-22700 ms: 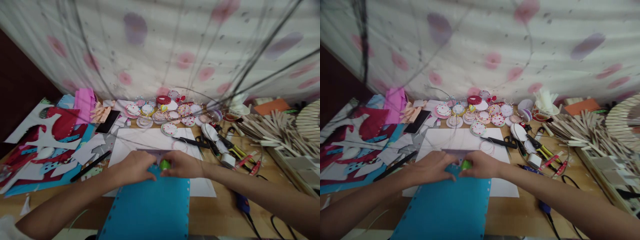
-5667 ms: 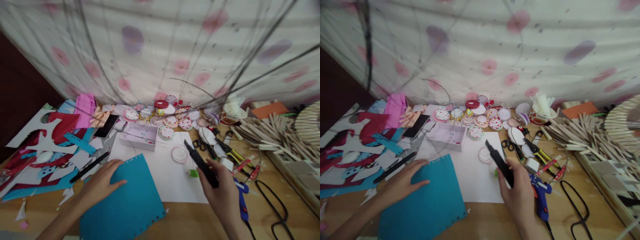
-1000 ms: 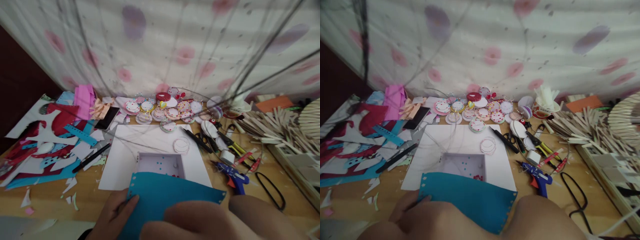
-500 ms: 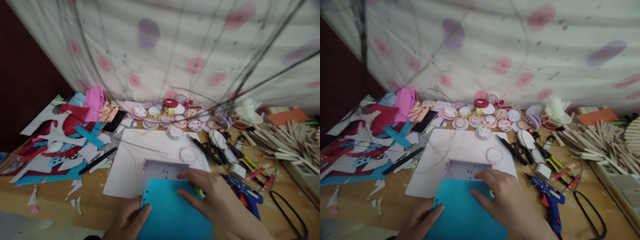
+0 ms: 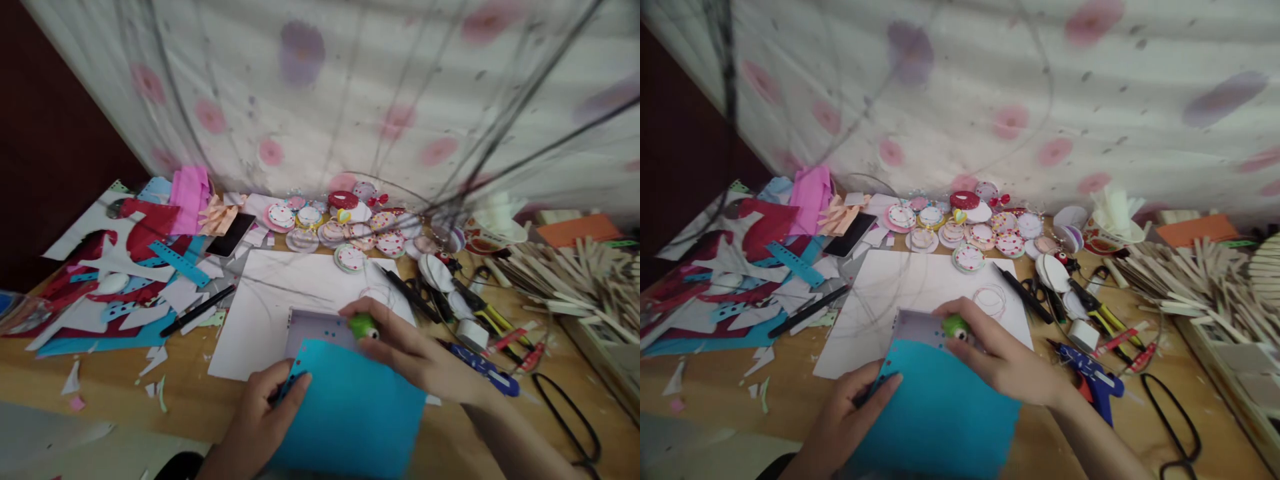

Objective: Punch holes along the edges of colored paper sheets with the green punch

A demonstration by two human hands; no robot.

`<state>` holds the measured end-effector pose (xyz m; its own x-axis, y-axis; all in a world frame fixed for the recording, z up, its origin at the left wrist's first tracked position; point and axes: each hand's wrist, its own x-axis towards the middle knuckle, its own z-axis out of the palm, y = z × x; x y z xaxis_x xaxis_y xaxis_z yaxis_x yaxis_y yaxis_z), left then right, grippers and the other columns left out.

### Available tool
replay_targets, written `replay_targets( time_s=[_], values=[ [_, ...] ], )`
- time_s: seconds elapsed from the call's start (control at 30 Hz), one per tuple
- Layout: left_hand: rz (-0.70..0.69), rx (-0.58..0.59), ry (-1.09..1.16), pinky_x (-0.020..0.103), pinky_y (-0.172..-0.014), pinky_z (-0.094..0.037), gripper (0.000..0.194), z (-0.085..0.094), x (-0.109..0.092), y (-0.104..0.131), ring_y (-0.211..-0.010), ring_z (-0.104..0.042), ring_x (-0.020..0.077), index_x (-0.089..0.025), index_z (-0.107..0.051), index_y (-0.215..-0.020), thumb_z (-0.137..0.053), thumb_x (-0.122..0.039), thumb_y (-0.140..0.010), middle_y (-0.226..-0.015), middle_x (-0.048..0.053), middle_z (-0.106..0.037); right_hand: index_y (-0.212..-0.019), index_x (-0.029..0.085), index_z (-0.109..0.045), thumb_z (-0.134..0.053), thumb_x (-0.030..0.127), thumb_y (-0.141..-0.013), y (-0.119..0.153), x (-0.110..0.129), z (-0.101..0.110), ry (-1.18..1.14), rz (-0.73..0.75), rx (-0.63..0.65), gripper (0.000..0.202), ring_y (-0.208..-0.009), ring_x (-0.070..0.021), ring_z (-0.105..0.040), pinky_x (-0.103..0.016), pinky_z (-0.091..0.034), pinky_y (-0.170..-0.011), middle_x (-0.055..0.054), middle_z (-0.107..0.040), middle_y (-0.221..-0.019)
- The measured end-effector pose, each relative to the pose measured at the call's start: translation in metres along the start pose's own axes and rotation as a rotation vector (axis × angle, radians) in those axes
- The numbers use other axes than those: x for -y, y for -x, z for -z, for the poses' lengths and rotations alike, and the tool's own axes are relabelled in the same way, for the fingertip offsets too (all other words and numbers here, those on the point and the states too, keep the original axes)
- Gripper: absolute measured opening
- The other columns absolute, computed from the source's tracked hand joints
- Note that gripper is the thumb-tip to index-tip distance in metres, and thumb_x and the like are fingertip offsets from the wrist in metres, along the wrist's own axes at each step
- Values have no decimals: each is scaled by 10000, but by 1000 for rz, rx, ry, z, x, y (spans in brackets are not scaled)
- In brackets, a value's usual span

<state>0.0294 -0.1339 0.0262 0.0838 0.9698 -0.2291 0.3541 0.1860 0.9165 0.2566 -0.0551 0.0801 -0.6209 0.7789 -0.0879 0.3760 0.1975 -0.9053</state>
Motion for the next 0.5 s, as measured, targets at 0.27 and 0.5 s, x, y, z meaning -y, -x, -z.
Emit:
replay_targets(
  time_s=[0.27, 0.5],
  values=[
    [13, 86, -18, 199, -512, -354, 397, -2, -4, 4, -561, -446, 128, -156, -602, -693, -461, -468, -892, -576, -12, -481, -1073, 218, -549, -726, 176, -752, -17, 8, -11, -137, -2, 97, 370, -930, -157, -590, -263, -479, -832, -3, -602, -988],
    [9, 102, -47, 201, -518, -342, 396, -3, -5, 2, -556, -428, 120, -159, -562, -666, -435, -452, -900, -569, -26, -435, -1040, 213, -582, -725, 112, -711, -21, 7, -8, 131, 80, 126, 372, -838, -153, -578, -258, -462, -742, 0, -615, -933]
  ],
)
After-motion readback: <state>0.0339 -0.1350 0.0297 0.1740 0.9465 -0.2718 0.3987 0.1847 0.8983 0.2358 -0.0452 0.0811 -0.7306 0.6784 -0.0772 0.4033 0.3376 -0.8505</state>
